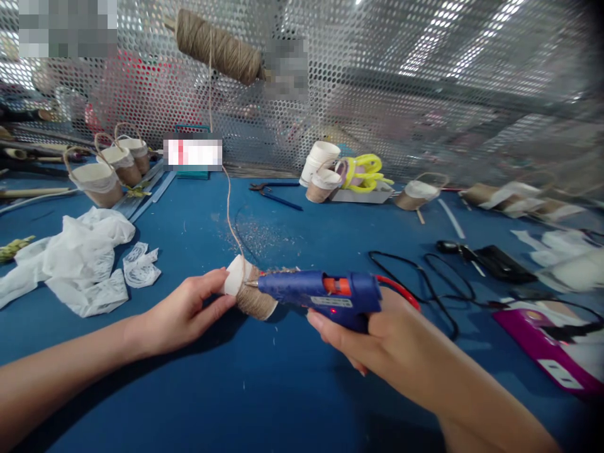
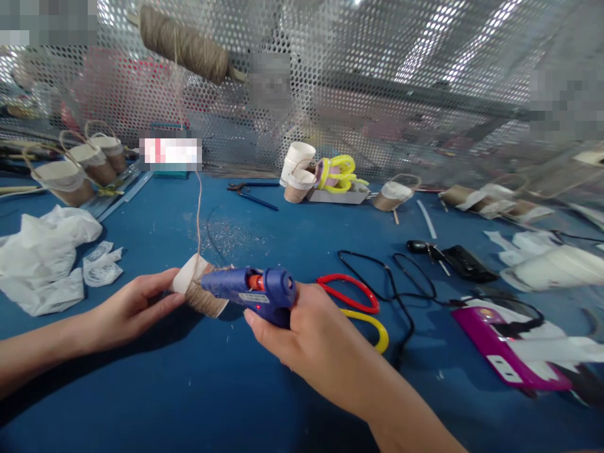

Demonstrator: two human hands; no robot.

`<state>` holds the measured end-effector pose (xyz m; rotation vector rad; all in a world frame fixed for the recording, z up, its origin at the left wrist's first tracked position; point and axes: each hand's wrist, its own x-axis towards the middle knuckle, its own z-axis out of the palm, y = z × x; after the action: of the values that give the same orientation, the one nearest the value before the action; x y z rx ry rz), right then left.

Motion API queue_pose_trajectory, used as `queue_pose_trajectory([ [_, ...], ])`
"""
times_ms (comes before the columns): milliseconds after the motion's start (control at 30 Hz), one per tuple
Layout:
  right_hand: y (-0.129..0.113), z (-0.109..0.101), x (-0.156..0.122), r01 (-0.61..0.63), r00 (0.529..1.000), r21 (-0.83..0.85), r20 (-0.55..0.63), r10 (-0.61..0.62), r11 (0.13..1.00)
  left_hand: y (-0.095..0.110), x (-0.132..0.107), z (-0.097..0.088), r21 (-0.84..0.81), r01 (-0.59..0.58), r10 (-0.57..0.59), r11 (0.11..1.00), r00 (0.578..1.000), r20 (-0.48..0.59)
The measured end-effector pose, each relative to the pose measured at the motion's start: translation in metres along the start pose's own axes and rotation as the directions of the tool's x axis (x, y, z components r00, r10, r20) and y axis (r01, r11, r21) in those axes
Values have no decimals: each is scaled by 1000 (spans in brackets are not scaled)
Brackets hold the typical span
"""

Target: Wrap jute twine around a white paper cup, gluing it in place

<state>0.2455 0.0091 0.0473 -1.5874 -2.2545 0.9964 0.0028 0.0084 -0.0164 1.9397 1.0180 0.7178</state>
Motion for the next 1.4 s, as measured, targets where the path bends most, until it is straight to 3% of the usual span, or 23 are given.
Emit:
queue_pose_trajectory([
  [167,1,2,-1,31,999,-25,-22,-32,999,0,0,0,15,8,-8,1000,1000,0],
  [300,3,-2,2,-19,1000,10,23,19,1000,1,1,0,-3,-3,3,1000,1000,13],
  [533,0,-5,16,-153,988,71,-24,155,986,-2,0,0,25,-2,1,1000,1000,22],
  [800,5,-2,24,-65,998,181,-2,67,981,-2,0,0,88,-40,40,995,999,3],
  [900,13,-3,32,-8,998,227,-61,22,974,-1,0,1,95,-51,52,994,999,-2],
  [967,19,-5,40,14,986,253,-164,29,967,0,0,1,103,-55,56,993,998,-10],
  [1100,34,-12,61,-64,906,101,-411,100,993,0,-1,3,130,-77,82,988,996,-27],
  [1200,42,-15,78,-181,886,6,-434,166,983,0,-2,4,147,-87,94,985,995,-37],
  [1400,52,-13,105,-254,890,-5,-393,232,967,-1,-5,5,186,-101,114,977,991,-62],
])
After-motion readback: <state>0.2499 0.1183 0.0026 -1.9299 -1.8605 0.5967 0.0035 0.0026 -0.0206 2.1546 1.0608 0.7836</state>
